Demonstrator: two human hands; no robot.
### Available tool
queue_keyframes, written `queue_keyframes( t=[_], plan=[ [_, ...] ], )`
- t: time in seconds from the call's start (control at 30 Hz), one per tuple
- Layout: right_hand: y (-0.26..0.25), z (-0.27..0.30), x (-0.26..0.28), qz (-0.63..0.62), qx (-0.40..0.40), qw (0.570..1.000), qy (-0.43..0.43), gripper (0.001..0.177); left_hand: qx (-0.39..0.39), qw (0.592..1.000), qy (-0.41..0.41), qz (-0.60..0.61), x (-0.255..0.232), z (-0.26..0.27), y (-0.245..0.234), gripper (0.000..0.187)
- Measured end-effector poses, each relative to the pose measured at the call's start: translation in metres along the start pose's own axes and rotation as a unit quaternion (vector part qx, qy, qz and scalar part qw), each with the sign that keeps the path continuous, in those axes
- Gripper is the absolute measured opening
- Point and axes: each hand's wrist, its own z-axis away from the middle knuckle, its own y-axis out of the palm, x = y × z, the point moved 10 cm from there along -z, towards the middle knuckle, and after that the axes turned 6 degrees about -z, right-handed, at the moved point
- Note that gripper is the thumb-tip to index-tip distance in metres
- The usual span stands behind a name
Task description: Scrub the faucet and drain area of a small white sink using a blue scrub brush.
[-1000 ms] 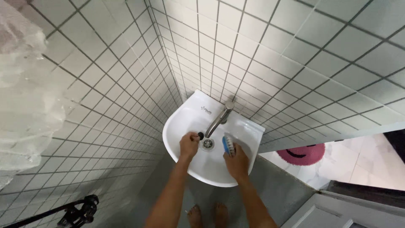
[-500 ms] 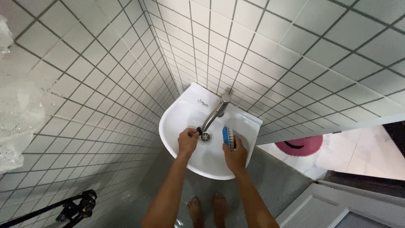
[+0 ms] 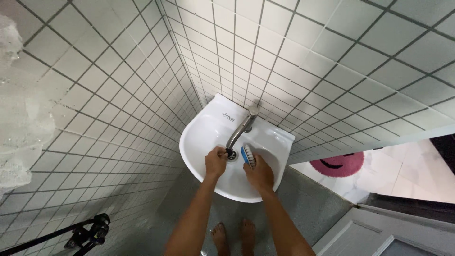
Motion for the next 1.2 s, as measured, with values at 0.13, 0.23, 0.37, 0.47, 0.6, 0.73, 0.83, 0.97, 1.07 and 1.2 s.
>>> queue_keyframes(
  t=[0.13, 0.23, 0.37, 0.47, 0.6, 0.73, 0.83, 0.97, 1.07, 1.2],
  plan=[
    [0.006, -0.011, 0.0, -0.02, 0.001, 1.0, -0.017, 0.057, -0.011, 0.998, 0.049, -0.045, -0.027, 0.011, -0.011, 0.017],
    [0.012, -0.023, -0.007, 0.01, 0.026, 1.0, 0.0, 0.054, -0.003, 0.998, 0.047, -0.045, -0.043, 0.019, -0.016, 0.017],
    [0.032, -0.049, -0.03, -0.041, 0.049, 0.997, -0.039, 0.056, 0.034, 0.99, 0.04, -0.134, -0.048, 0.022, -0.008, 0.015],
    [0.033, -0.054, -0.03, -0.106, 0.069, 0.989, -0.072, 0.054, 0.027, 0.989, 0.052, -0.138, -0.049, 0.023, -0.007, 0.015],
    [0.035, -0.051, -0.028, -0.124, 0.096, 0.985, -0.068, 0.05, 0.009, 0.992, 0.059, -0.114, -0.043, 0.021, -0.007, 0.017],
    [0.034, -0.044, -0.029, -0.112, 0.105, 0.988, -0.029, 0.047, 0.021, 0.99, 0.031, -0.134, -0.045, 0.022, -0.007, 0.015],
    [0.038, -0.051, -0.036, -0.132, 0.111, 0.984, -0.039, 0.049, 0.012, 0.992, 0.036, -0.119, -0.058, 0.026, -0.012, 0.016],
    [0.045, -0.058, -0.039, -0.13, 0.107, 0.982, -0.083, 0.061, 0.036, 0.981, 0.009, -0.193, -0.056, 0.028, -0.005, 0.018],
    [0.045, -0.057, -0.042, -0.102, 0.103, 0.988, -0.06, 0.068, 0.041, 0.976, 0.004, -0.212, -0.051, 0.027, 0.0, 0.02],
    [0.041, -0.052, -0.037, -0.09, 0.106, 0.989, -0.057, 0.067, 0.049, 0.974, -0.006, -0.219, -0.055, 0.028, -0.003, 0.02]
  ],
)
